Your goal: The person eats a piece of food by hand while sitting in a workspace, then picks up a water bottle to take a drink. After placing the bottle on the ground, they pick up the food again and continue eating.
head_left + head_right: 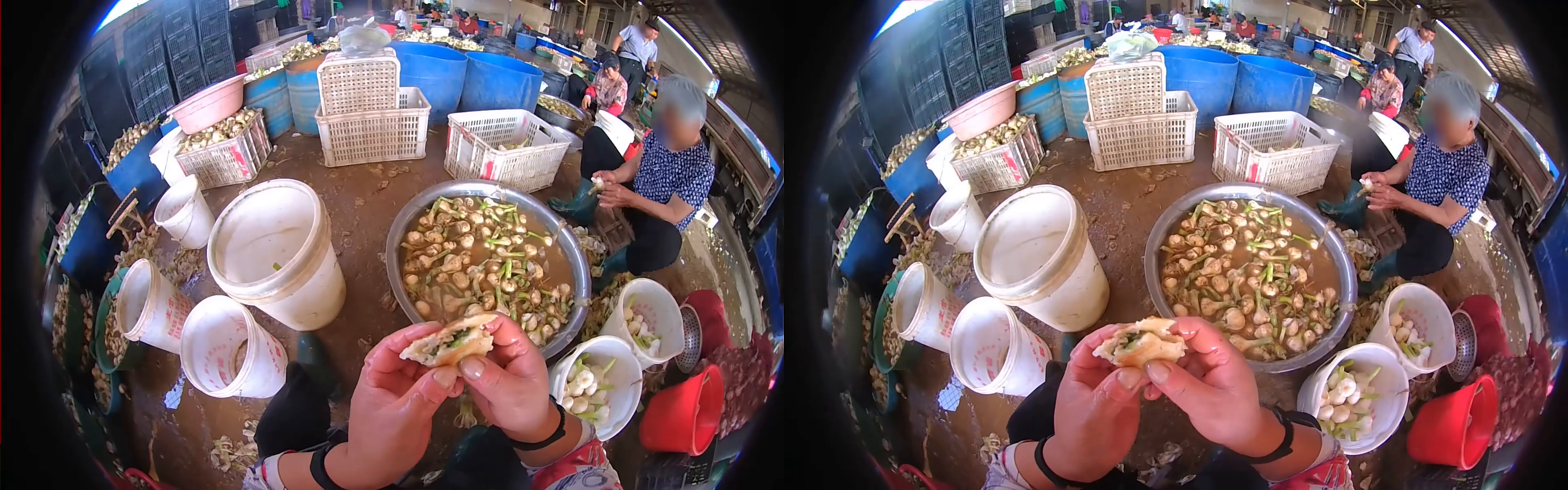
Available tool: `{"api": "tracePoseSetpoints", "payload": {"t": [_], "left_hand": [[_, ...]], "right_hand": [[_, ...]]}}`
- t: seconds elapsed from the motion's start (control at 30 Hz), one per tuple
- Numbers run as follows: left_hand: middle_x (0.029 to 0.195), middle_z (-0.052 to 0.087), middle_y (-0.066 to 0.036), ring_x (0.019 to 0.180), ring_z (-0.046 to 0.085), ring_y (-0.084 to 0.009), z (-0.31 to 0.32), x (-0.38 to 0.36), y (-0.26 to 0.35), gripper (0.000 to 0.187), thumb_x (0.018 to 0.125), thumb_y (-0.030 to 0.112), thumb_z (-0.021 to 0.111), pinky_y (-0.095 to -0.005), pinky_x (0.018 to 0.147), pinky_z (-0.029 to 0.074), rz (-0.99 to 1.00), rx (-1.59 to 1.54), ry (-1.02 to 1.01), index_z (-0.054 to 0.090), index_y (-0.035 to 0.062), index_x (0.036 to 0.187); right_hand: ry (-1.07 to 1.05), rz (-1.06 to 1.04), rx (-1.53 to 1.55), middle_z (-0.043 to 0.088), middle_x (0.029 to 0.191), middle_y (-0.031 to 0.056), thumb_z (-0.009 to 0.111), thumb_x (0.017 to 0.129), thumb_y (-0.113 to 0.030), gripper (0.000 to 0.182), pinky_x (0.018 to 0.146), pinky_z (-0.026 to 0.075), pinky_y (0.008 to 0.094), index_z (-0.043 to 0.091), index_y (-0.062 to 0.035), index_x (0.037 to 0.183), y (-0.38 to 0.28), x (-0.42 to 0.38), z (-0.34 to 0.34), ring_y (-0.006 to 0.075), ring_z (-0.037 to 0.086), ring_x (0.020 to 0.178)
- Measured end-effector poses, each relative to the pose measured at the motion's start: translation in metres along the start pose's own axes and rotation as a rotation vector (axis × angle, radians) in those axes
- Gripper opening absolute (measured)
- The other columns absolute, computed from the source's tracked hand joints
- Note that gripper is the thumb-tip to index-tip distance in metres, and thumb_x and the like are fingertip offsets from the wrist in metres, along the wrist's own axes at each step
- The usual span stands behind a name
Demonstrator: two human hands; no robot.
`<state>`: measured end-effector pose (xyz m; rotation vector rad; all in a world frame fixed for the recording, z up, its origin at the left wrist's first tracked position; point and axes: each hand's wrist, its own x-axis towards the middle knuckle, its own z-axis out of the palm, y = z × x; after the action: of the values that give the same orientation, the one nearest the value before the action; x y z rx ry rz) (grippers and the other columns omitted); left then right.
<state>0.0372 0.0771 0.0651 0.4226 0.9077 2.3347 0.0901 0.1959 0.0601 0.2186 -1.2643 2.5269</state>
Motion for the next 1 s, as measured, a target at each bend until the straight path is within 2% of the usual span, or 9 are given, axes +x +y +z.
{"api": "tracePoseSetpoints", "payload": {"t": [0.23, 0.4, 0.43, 0.47, 0.53, 0.6, 0.67, 0.87, 1.0], "left_hand": [[0.106, 0.052, -0.009, 0.092, 0.052, -0.0173, 0.007, -0.005, 0.001, 0.039, 0.075, 0.007, 0.063, -0.0289, 0.075, 0.043, 0.051, 0.01, 0.007, 0.047, 0.0016, 0.111], [0.114, 0.043, -0.009, 0.106, 0.045, -0.0174, -0.006, -0.006, 0.011, 0.035, 0.077, 0.0, 0.059, -0.0298, 0.084, 0.043, 0.055, 0.08, -0.237, 0.049, 0.0, 0.11], [0.112, 0.045, -0.012, 0.104, 0.046, -0.02, -0.009, -0.007, 0.017, 0.032, 0.078, 0.007, 0.06, -0.0307, 0.085, 0.04, 0.199, 0.288, -0.354, 0.05, 0.0018, 0.108], [0.111, 0.047, -0.014, 0.102, 0.048, -0.0227, -0.012, -0.009, 0.022, 0.03, 0.079, 0.014, 0.06, -0.0316, 0.086, 0.038, 0.346, 0.501, -0.471, 0.051, 0.0037, 0.106], [0.112, 0.046, -0.016, 0.103, 0.047, -0.0263, -0.018, -0.012, 0.023, 0.027, 0.077, 0.019, 0.064, -0.0349, 0.087, 0.037, 0.355, 0.399, -0.635, 0.057, 0.0062, 0.1], [0.109, 0.05, -0.015, 0.101, 0.049, -0.0272, -0.015, -0.007, 0.031, 0.02, 0.076, 0.02, 0.065, -0.0356, 0.085, 0.039, 0.411, 0.389, -0.806, 0.062, 0.0078, 0.092], [0.107, 0.053, -0.014, 0.096, 0.053, -0.027, -0.004, -0.013, 0.029, 0.013, 0.074, 0.016, 0.068, -0.0333, 0.081, 0.043, 0.458, 0.326, -0.748, 0.066, 0.0088, 0.085], [0.103, 0.056, -0.017, 0.094, 0.054, -0.0265, 0.004, -0.02, 0.026, 0.014, 0.069, 0.013, 0.071, -0.0303, 0.081, 0.044, 0.345, 0.291, -0.605, 0.067, 0.0093, 0.082], [0.099, 0.056, -0.017, 0.092, 0.054, -0.0259, 0.001, -0.011, 0.012, 0.015, 0.068, 0.016, 0.071, -0.0296, 0.08, 0.045, 0.535, 0.203, -0.587, 0.067, 0.0092, 0.081]], "right_hand": [[-0.008, -0.109, -0.257, 0.05, 0.106, 0.009, 0.05, 0.083, 0.004, 0.034, 0.075, 0.045, 0.0239, 0.04, -0.0022, 0.114, -0.007, -0.005, 0.008, 0.012, 0.052, 0.092], [-0.13, -0.361, -0.536, 0.05, 0.105, 0.0122, 0.056, 0.077, 0.004, 0.033, 0.085, 0.04, 0.0295, 0.046, 0.0018, 0.108, -0.019, -0.009, 0.015, 0.0188, 0.05, 0.1], [-0.202, -0.378, -0.653, 0.05, 0.105, 0.0134, 0.058, 0.074, 0.005, 0.035, 0.086, 0.039, 0.03, 0.047, 0.0019, 0.107, -0.022, -0.015, 0.01, 0.0207, 0.05, 0.1], [-0.319, -0.528, -0.756, 0.052, 0.094, 0.017, 0.071, 0.069, -0.012, 0.037, 0.07, 0.047, 0.0341, 0.05, 0.0015, 0.095, -0.025, -0.009, 0.006, 0.0258, 0.056, 0.083], [-0.173, -0.606, -0.5, 0.058, 0.092, 0.019, 0.068, 0.07, -0.007, 0.022, 0.068, 0.049, 0.0315, 0.059, 0.0014, 0.089, -0.014, -0.026, 0.022, 0.0259, 0.06, 0.077], [-0.37, -0.713, -0.487, 0.057, 0.092, 0.0192, 0.065, 0.074, -0.006, 0.016, 0.068, 0.049, 0.0309, 0.058, 0.0011, 0.087, -0.016, -0.027, 0.019, 0.0256, 0.06, 0.078], [-0.456, -0.796, -0.493, 0.057, 0.091, 0.0193, 0.061, 0.076, -0.002, 0.009, 0.064, 0.049, 0.0295, 0.06, 0.0006, 0.084, -0.02, -0.026, 0.018, 0.0238, 0.06, 0.076], [-0.062, -0.75, -0.392, 0.06, 0.071, 0.0127, 0.06, 0.072, 0.001, 0.004, 0.06, 0.047, 0.0253, 0.059, -0.0028, 0.072, -0.006, -0.031, 0.046, 0.018, 0.061, 0.062], [0.072, -0.978, -0.281, 0.059, 0.065, 0.0092, 0.059, 0.073, -0.002, 0.008, 0.058, 0.045, 0.0221, 0.057, -0.0059, 0.066, 0.022, -0.027, 0.05, 0.015, 0.059, 0.057]]}}
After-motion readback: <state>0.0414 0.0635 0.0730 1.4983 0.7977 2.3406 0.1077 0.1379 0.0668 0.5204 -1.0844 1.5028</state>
